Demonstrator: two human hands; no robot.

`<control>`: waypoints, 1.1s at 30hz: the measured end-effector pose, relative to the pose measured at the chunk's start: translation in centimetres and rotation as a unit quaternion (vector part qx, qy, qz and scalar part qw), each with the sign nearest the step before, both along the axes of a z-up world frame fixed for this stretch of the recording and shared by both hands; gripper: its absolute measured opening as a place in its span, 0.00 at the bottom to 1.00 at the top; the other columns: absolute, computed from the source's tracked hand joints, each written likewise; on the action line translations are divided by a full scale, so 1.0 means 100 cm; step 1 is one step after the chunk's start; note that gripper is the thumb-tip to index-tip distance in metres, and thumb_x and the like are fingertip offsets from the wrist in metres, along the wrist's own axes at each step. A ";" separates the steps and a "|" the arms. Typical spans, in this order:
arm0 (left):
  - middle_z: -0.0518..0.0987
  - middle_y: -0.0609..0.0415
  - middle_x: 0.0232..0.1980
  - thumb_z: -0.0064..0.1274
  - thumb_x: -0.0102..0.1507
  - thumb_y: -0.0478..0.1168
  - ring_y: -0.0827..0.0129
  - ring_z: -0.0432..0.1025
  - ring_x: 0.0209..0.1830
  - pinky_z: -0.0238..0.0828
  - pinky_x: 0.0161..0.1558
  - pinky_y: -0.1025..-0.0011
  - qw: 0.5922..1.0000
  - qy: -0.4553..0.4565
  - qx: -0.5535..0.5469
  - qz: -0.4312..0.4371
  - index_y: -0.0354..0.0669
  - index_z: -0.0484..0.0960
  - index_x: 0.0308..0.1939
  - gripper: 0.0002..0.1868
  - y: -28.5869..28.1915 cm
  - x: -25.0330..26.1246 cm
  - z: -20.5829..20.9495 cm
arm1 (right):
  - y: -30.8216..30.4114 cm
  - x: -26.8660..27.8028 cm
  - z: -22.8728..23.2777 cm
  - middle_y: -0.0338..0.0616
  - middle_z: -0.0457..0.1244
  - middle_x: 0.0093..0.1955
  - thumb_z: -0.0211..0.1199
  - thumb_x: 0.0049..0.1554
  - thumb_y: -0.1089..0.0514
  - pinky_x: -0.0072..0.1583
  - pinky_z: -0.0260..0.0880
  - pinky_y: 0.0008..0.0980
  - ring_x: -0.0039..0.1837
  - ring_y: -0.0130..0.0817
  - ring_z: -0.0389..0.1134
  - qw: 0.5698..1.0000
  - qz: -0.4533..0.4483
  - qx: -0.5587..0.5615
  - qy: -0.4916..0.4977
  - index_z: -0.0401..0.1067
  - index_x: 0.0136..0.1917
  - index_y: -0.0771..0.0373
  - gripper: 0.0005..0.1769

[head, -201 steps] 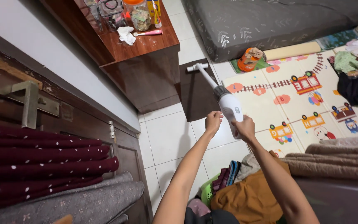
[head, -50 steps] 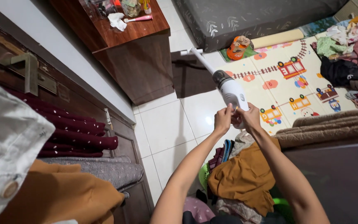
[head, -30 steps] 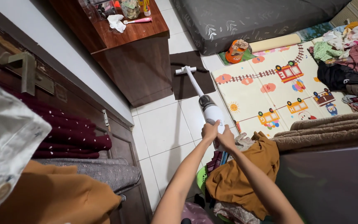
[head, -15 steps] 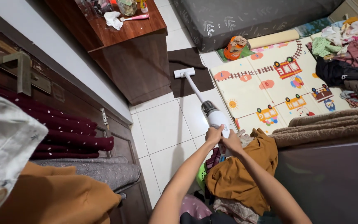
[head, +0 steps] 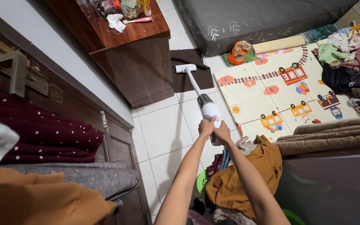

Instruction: The person is vacuuming the floor in a bedroom using a handheld vacuum cleaner.

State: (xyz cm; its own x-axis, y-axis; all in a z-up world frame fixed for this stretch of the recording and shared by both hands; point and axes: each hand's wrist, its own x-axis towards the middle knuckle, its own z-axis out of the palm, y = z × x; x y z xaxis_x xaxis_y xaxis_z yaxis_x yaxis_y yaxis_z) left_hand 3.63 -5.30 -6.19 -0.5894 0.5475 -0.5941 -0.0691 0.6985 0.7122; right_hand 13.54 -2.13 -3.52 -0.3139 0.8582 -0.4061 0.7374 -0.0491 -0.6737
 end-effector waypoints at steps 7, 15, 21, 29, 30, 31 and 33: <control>0.85 0.41 0.35 0.52 0.61 0.70 0.51 0.81 0.38 0.75 0.44 0.59 0.995 -0.057 0.065 -0.042 0.35 0.87 0.32 0.37 -0.008 0.037 0.010 | 0.013 0.060 -0.004 0.64 0.70 0.46 0.71 0.46 0.42 0.52 0.74 0.44 0.49 0.52 0.74 0.997 0.053 0.055 -0.030 0.69 0.56 0.73 0.36; 0.83 0.47 0.28 0.53 0.61 0.70 0.64 0.77 0.29 0.73 0.37 0.65 0.981 -0.107 0.165 -0.003 0.37 0.85 0.27 0.36 0.013 0.066 0.034 | 0.027 0.073 0.057 0.55 0.72 0.38 0.72 0.44 0.47 0.48 0.74 0.39 0.40 0.42 0.75 0.998 -0.013 0.055 -0.020 0.77 0.48 0.70 0.27; 0.83 0.47 0.28 0.53 0.61 0.70 0.63 0.78 0.28 0.74 0.36 0.65 0.984 -0.093 0.147 0.030 0.37 0.85 0.27 0.36 0.017 0.046 0.066 | 0.022 0.040 0.092 0.55 0.72 0.37 0.68 0.46 0.48 0.46 0.75 0.39 0.38 0.43 0.75 0.998 -0.058 0.003 -0.003 0.77 0.49 0.68 0.23; 0.81 0.46 0.24 0.56 0.60 0.68 0.63 0.77 0.25 0.73 0.33 0.65 0.979 -0.051 0.198 0.001 0.35 0.84 0.24 0.36 0.028 0.076 0.110 | 0.032 0.079 0.138 0.51 0.65 0.28 0.69 0.48 0.60 0.29 0.63 0.36 0.26 0.35 0.65 0.986 -0.098 -0.051 0.129 0.74 0.39 0.73 0.12; 0.81 0.47 0.23 0.58 0.59 0.68 0.64 0.77 0.24 0.73 0.32 0.66 0.977 -0.045 0.207 0.001 0.34 0.84 0.23 0.35 0.029 0.080 0.119 | 0.036 0.085 0.134 0.48 0.65 0.27 0.68 0.49 0.62 0.27 0.61 0.34 0.24 0.32 0.63 0.979 -0.104 -0.045 0.171 0.73 0.38 0.73 0.10; 0.81 0.47 0.23 0.58 0.59 0.68 0.64 0.77 0.24 0.73 0.32 0.66 0.977 -0.046 0.208 0.002 0.34 0.84 0.23 0.35 0.031 0.083 0.123 | 0.035 0.087 0.142 0.48 0.65 0.27 0.68 0.49 0.62 0.27 0.61 0.34 0.24 0.32 0.63 0.979 -0.103 -0.044 0.170 0.73 0.38 0.73 0.10; 0.80 0.47 0.21 0.60 0.58 0.65 0.65 0.77 0.22 0.73 0.30 0.66 0.972 -0.030 0.234 -0.005 0.34 0.84 0.22 0.34 0.035 0.088 0.130 | 0.033 0.092 0.155 0.47 0.64 0.27 0.69 0.50 0.61 0.27 0.61 0.34 0.25 0.31 0.63 0.978 -0.126 -0.033 0.161 0.72 0.38 0.72 0.11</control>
